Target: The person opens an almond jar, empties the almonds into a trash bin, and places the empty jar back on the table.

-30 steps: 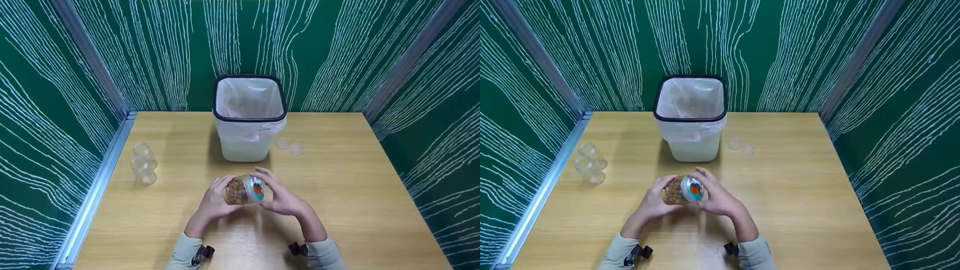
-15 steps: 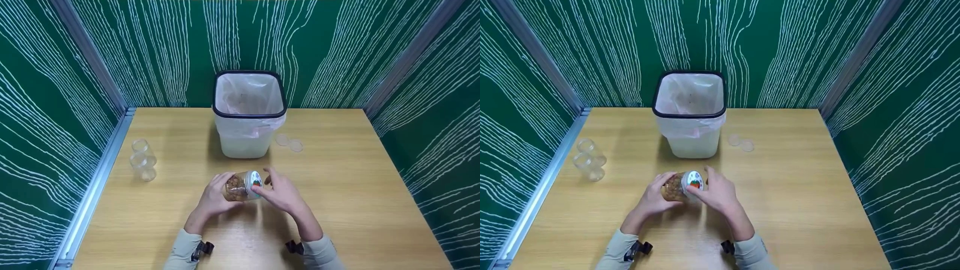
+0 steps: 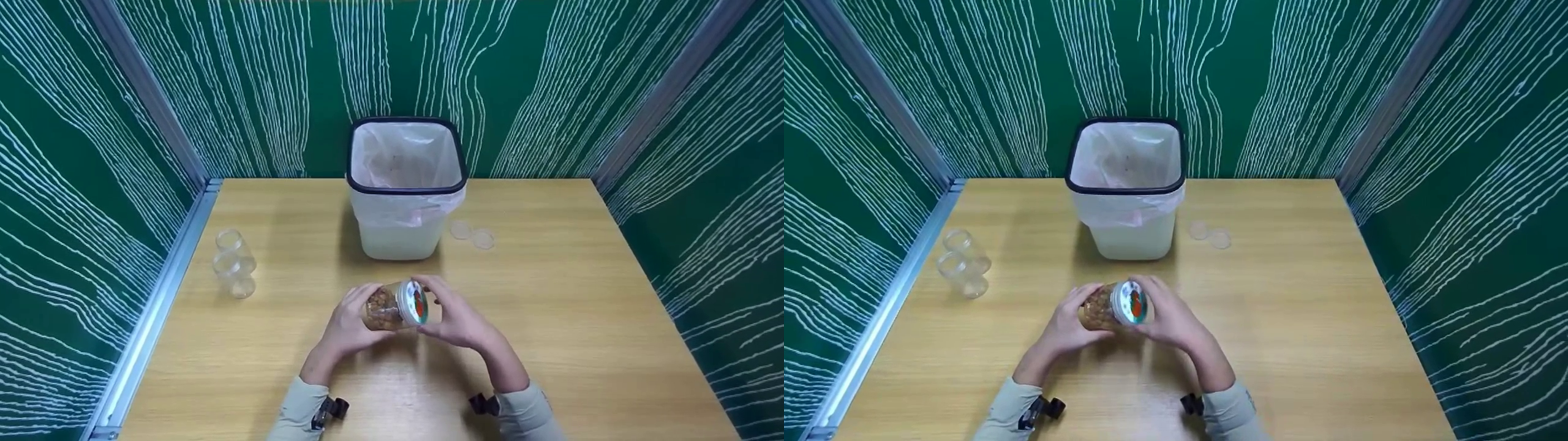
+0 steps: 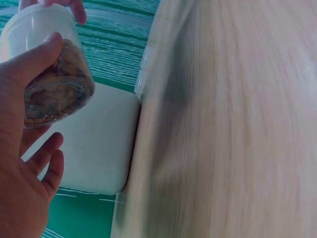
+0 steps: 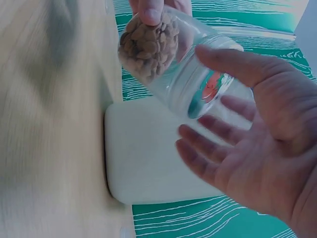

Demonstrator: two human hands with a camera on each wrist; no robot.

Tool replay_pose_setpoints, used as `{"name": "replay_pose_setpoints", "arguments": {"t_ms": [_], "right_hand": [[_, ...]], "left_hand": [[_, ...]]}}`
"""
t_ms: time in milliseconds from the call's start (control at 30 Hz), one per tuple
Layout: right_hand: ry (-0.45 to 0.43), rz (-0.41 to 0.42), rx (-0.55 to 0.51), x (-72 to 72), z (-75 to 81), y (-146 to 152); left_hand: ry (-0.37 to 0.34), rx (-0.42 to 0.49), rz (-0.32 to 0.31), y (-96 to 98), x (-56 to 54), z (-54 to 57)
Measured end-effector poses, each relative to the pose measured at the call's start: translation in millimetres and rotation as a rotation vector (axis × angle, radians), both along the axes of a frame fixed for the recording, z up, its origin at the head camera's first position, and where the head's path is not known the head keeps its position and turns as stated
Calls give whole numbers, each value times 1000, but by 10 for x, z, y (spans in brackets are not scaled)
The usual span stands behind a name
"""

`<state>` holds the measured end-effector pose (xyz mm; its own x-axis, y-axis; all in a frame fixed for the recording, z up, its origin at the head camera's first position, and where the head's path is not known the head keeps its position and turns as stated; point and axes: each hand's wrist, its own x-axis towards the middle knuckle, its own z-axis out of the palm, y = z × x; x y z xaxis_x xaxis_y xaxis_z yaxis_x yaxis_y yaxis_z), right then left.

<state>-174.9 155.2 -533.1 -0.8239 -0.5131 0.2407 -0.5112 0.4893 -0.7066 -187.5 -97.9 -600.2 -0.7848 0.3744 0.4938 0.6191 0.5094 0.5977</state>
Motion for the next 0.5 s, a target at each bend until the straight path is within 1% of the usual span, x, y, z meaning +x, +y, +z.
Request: {"name": "replay_pose_setpoints", "arguments": {"t_ms": [100,167,300,400,500], "right_hand": [[-11,0,-22,2,-6,-11],[-41,-41,-12,12,-1,-28],[-104,-199,72,43,9,-75],[-122,-319,149,65,2,-112],[-126,-378,204,87,-12,-139]], "left_hand": [[-12,-6,1,-3,1,6],[-14,-13,7,-2,-1,11],[-7,-9,14,7,-4,17],[3,10,10,13,2,6],[13,21,13,11,13,-14]]}}
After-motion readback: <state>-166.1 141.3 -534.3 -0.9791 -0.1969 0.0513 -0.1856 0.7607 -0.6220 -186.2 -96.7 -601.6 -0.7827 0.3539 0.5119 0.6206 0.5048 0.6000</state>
